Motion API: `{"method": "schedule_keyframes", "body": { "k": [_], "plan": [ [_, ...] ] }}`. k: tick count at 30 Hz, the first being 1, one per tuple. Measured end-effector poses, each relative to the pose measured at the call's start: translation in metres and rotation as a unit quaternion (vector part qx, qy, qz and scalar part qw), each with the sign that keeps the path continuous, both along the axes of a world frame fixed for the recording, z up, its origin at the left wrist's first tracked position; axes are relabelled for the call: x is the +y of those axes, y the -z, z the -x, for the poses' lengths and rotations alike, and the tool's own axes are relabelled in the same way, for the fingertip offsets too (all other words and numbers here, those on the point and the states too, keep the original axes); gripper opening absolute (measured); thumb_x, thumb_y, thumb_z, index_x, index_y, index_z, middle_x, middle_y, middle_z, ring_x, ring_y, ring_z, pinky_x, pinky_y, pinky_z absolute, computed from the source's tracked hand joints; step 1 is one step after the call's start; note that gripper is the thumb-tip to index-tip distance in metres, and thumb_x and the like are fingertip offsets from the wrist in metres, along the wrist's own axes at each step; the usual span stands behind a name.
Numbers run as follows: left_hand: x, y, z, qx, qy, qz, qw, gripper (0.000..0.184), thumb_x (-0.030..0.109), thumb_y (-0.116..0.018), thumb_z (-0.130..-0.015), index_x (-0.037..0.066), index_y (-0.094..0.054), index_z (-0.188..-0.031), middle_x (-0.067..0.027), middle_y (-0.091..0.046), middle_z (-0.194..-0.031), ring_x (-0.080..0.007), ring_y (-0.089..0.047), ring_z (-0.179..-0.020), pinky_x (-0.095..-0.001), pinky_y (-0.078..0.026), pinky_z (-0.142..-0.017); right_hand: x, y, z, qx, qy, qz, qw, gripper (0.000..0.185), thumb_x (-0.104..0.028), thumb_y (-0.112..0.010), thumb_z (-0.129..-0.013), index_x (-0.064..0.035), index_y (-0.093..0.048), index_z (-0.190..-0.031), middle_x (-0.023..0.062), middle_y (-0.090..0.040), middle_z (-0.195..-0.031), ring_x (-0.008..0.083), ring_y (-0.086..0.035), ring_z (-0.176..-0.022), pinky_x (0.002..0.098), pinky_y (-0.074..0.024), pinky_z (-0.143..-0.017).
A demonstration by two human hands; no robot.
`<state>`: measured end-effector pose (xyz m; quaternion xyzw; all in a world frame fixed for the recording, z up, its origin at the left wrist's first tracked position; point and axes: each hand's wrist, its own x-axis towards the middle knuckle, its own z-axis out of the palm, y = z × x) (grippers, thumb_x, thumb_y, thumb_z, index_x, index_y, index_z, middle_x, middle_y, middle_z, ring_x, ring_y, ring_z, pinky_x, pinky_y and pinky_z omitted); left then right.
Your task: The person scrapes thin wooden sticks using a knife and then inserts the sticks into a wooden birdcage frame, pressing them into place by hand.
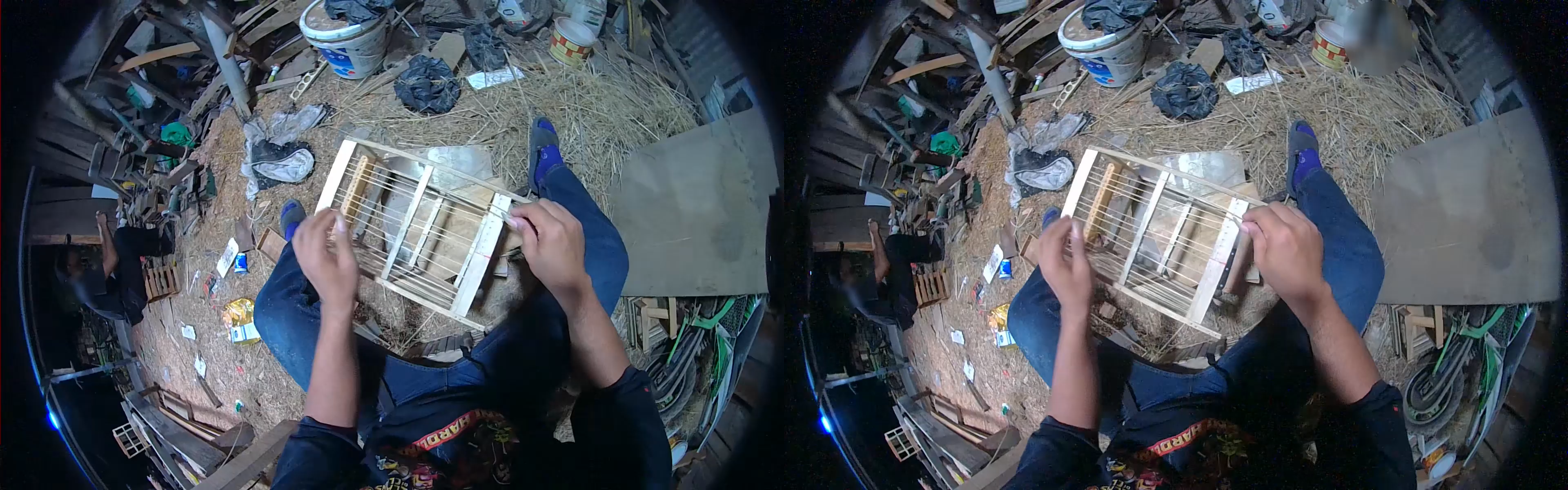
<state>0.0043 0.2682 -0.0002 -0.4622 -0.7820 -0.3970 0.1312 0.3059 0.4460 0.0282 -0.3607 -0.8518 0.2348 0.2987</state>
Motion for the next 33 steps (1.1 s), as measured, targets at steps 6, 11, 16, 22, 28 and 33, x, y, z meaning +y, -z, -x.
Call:
{"method": "schedule_keyframes", "body": {
  "k": [6,11,16,22,28,33],
  "plan": [
    [0.034,0.017,0.063,-0.096,0.015,0.087,0.991,0.029,0.019,-0.065,-0.106,-0.001,-0.074,-0.126,-0.0229,-0.076,-0.122,-0.0402,-0.071,-0.116,-0.0466,-0.052,-0.103,0.010,0.014,0.002,-0.001,-0.012,0.031,0.999,0.006,-0.011,-0.074,-0.093,-0.0067,-0.076,-0.094,0.0125,-0.067,-0.088,0.0373,-0.069,-0.084,0.0481,-0.0550,-0.076],
    [0.043,0.024,0.068,-0.108,0.020,0.128,0.986,0.030,0.019,-0.063,-0.109,0.000,-0.073,-0.130,-0.0246,-0.076,-0.122,-0.0386,-0.074,-0.112,-0.0441,-0.056,-0.098,0.012,0.019,-0.002,-0.004,-0.001,0.043,0.999,0.007,-0.011,-0.072,-0.093,-0.0058,-0.077,-0.093,0.0135,-0.067,-0.087,0.0378,-0.070,-0.083,0.0475,-0.0551,-0.075],
    [0.042,0.030,0.066,-0.124,0.012,0.113,0.986,0.029,0.016,-0.062,-0.110,0.000,-0.074,-0.131,-0.0246,-0.076,-0.121,-0.0371,-0.075,-0.112,-0.0416,-0.057,-0.097,0.015,0.020,-0.006,0.002,-0.018,0.077,0.997,0.008,-0.011,-0.072,-0.093,-0.0053,-0.078,-0.095,0.0137,-0.067,-0.085,0.0384,-0.070,-0.079,0.0469,-0.0562,-0.072],
    [0.043,0.027,0.060,-0.082,-0.004,0.128,0.988,0.030,0.016,-0.062,-0.109,0.001,-0.073,-0.132,-0.0243,-0.076,-0.124,-0.0365,-0.075,-0.116,-0.0412,-0.057,-0.098,0.014,0.019,-0.007,0.017,-0.016,0.072,0.997,0.009,-0.012,-0.073,-0.094,-0.0048,-0.078,-0.095,0.0137,-0.068,-0.087,0.0389,-0.070,-0.079,0.0469,-0.0566,-0.072],
    [0.041,0.024,0.062,-0.135,-0.012,0.160,0.978,0.036,0.023,-0.060,-0.113,0.001,-0.070,-0.139,-0.0204,-0.074,-0.135,-0.0271,-0.070,-0.129,-0.0371,-0.051,-0.110,0.015,0.018,-0.006,0.013,-0.018,0.079,0.997,0.009,-0.012,-0.073,-0.094,-0.0047,-0.078,-0.094,0.0141,-0.068,-0.087,0.0393,-0.070,-0.080,0.0471,-0.0563,-0.071],
    [0.041,0.026,0.062,-0.146,-0.009,0.153,0.977,0.037,0.022,-0.061,-0.112,-0.001,-0.069,-0.140,-0.0191,-0.074,-0.136,-0.0262,-0.070,-0.129,-0.0368,-0.052,-0.110,0.015,0.014,-0.005,-0.004,-0.018,0.082,0.996,0.008,-0.007,-0.075,-0.092,0.0005,-0.078,-0.094,0.0156,-0.072,-0.088,0.0367,-0.071,-0.080,0.0434,-0.0561,-0.072]
  ]
}}
